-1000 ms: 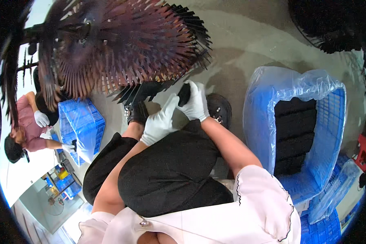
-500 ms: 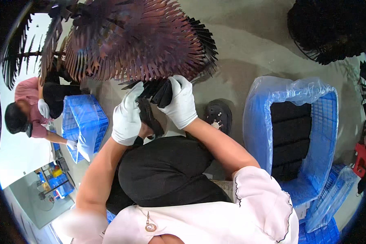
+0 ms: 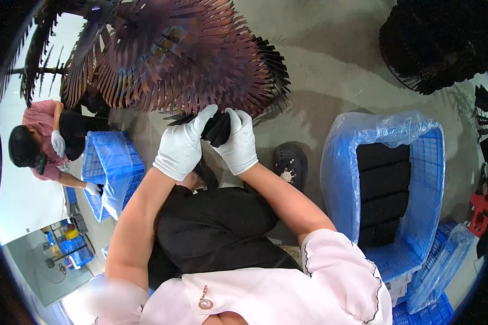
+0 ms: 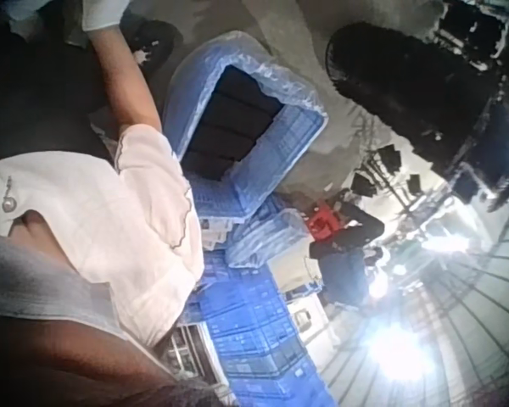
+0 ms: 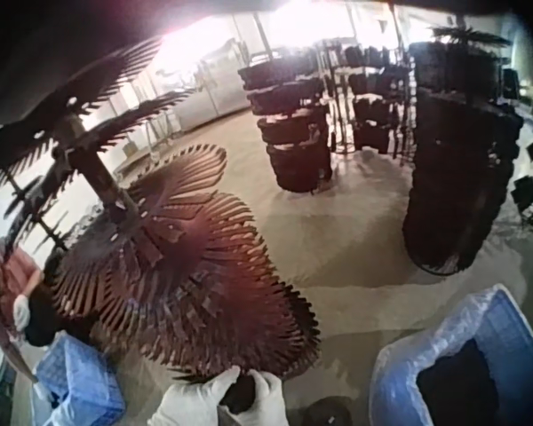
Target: Organizing black fan-like blades from a rack into a storage bin.
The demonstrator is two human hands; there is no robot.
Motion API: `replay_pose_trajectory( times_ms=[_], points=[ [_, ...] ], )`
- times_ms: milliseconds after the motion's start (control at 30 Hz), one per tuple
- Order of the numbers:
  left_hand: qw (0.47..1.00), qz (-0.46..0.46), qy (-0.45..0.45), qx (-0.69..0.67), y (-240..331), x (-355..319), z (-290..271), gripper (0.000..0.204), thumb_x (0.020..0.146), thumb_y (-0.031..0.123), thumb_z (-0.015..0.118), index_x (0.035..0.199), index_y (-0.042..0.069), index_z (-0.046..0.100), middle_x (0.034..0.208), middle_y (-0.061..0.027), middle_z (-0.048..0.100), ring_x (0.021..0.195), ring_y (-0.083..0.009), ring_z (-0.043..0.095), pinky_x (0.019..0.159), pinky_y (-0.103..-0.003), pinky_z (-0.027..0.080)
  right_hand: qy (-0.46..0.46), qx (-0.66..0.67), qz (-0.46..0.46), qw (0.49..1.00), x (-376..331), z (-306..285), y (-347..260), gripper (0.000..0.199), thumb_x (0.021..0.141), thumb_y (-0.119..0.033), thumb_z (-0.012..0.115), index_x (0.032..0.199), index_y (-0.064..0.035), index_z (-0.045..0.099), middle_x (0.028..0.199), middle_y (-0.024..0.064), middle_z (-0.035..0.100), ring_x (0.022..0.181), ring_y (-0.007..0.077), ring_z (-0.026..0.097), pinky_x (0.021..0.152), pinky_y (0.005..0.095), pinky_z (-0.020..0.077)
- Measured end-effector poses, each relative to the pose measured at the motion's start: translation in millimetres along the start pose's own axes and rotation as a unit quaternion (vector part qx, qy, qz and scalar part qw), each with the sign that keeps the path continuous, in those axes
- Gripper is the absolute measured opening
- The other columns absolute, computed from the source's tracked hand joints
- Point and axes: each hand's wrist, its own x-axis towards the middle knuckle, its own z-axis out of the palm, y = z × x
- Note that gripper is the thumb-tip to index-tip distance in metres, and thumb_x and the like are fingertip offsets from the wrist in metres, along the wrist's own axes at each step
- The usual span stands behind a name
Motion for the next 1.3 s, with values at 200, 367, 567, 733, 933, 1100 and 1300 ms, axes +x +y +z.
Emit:
replay_pose_trajectory(
  times_ms=[200,367,567,733,933,1100,1300],
  points=[
    [0.996,0.032,0.012,0.077,9.7,4.6,-3.1,0.061,0.083,0.005,0.056,0.143,0.012,0.044,0.11,-0.006,0.072,0.059,-0.0234,0.066,0.055,-0.034,0.05,0.0,0.015,-0.024,1.0,2.2,0.8,2.3,0.082,0.061,-0.018,0.084,0.133,-0.0034,0.046,0.119,0.0184,0.052,0.097,0.0359,0.058,0.082,0.0412,0.0504],
    [0.987,0.008,-0.001,0.159,17.5,5.5,1.1,0.062,0.083,0.006,0.056,0.144,0.012,0.042,0.108,-0.0062,0.072,0.058,-0.0224,0.065,0.054,-0.034,0.049,0.003,0.025,-0.044,0.999,6.9,4.4,6.4,0.081,0.062,-0.017,0.084,0.132,-0.0015,0.046,0.117,0.0184,0.054,0.096,0.036,0.058,0.082,0.0413,0.0504],
    [0.997,-0.002,-0.002,0.079,10.8,3.5,2.5,0.062,0.084,0.006,0.057,0.144,0.012,0.041,0.109,-0.0079,0.072,0.06,-0.0258,0.065,0.055,-0.035,0.05,0.022,0.019,-0.055,0.998,6.3,2.6,2.2,0.074,0.065,-0.019,0.082,0.127,-0.0009,0.048,0.114,0.0178,0.056,0.093,0.0364,0.058,0.08,0.0413,0.0504],
    [0.999,0.036,-0.001,-0.022,-8.7,1.5,-7.6,0.061,0.085,0.006,0.057,0.144,0.014,0.041,0.105,-0.0098,0.071,0.065,-0.0296,0.066,0.058,-0.038,0.05,-0.002,0.004,-0.048,0.999,7.1,-2.2,0.8,0.073,0.063,-0.017,0.082,0.126,-0.0007,0.048,0.114,0.0185,0.056,0.092,0.0366,0.059,0.08,0.041,0.0508],
    [0.997,0.059,-0.028,-0.041,-11.7,7.2,-11.9,0.059,0.088,0.009,0.057,0.144,0.018,0.042,0.096,-0.0109,0.07,0.069,-0.0317,0.066,0.06,-0.041,0.049,-0.008,0.007,-0.061,0.998,8.6,0.4,8.3,0.075,0.061,-0.014,0.082,0.126,0.0004,0.048,0.114,0.0191,0.056,0.091,0.0365,0.059,0.08,0.0402,0.0512],
    [0.995,0.003,-0.098,0.003,-0.2,20.2,-21.3,0.055,0.089,0.013,0.057,0.142,0.018,0.043,0.09,-0.0098,0.069,0.068,-0.0309,0.066,0.06,-0.041,0.049,0.009,0.03,-0.081,0.996,14.9,3.8,13.5,0.068,0.063,-0.017,0.08,0.123,-0.0015,0.05,0.108,0.0164,0.059,0.087,0.0353,0.059,0.077,0.0403,0.05],
    [0.992,-0.031,-0.106,0.053,10.7,16.7,-19.7,0.051,0.089,0.017,0.058,0.138,0.017,0.045,0.085,-0.0077,0.068,0.064,-0.0288,0.065,0.06,-0.042,0.05,0.028,0.056,-0.089,0.994,16.3,0.6,4.3,0.066,0.063,-0.016,0.079,0.121,-0.002,0.051,0.104,0.016,0.06,0.083,0.0349,0.059,0.076,0.0404,0.049]
  ],
)
